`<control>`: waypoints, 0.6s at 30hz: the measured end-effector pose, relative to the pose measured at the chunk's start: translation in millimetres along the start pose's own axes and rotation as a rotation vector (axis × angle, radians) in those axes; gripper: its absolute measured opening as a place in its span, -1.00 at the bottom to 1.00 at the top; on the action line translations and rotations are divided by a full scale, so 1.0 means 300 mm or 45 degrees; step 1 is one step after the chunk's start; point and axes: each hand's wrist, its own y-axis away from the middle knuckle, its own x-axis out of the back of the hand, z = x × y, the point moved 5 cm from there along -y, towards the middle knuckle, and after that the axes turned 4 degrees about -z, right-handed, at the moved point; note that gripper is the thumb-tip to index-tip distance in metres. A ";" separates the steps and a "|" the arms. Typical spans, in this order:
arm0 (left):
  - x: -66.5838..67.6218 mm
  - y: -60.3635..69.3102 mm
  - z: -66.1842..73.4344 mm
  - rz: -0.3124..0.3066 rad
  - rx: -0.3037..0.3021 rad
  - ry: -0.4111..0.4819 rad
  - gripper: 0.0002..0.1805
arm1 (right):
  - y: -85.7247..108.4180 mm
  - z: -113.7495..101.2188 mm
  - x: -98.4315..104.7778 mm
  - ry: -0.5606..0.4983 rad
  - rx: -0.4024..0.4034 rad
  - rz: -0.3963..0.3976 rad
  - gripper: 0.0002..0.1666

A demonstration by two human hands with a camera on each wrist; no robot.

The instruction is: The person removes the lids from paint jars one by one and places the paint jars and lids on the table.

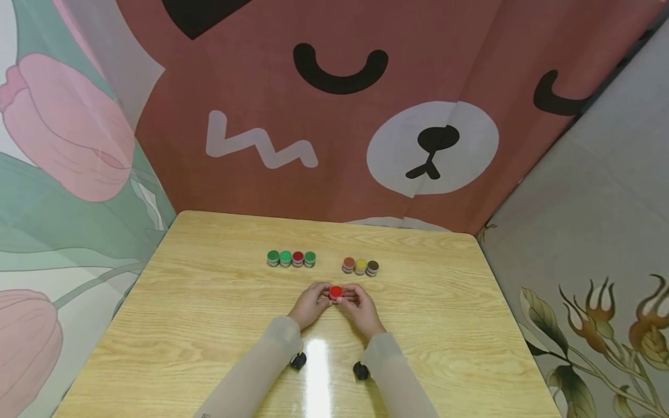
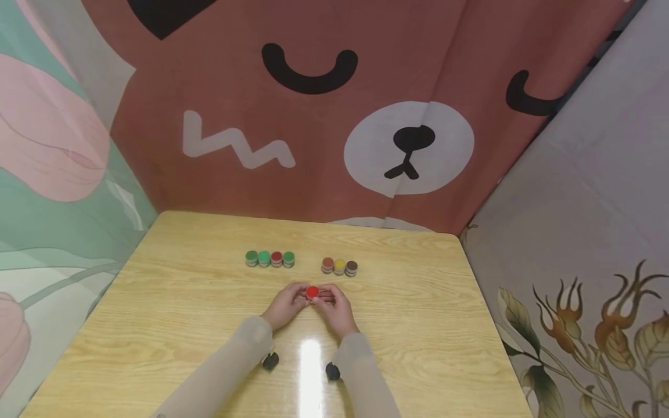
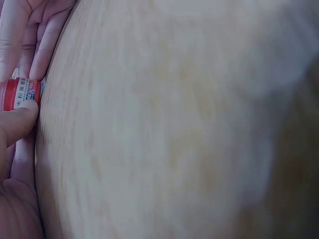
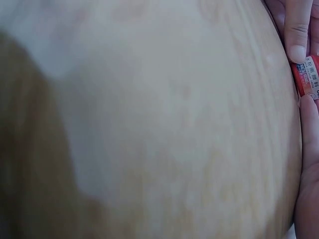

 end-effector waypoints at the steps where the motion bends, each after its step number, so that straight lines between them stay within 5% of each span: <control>1: 0.000 0.000 0.001 0.002 -0.005 -0.005 -0.60 | 0.002 -0.003 -0.001 0.018 -0.001 0.007 -0.64; 9: -0.003 -0.001 0.002 0.001 -0.029 -0.032 -0.60 | 0.010 -0.012 0.004 0.106 -0.006 0.031 -0.64; 18: -0.002 0.003 -0.001 -0.010 -0.047 -0.026 -0.60 | -0.029 0.107 0.002 0.043 -0.073 -0.003 -0.61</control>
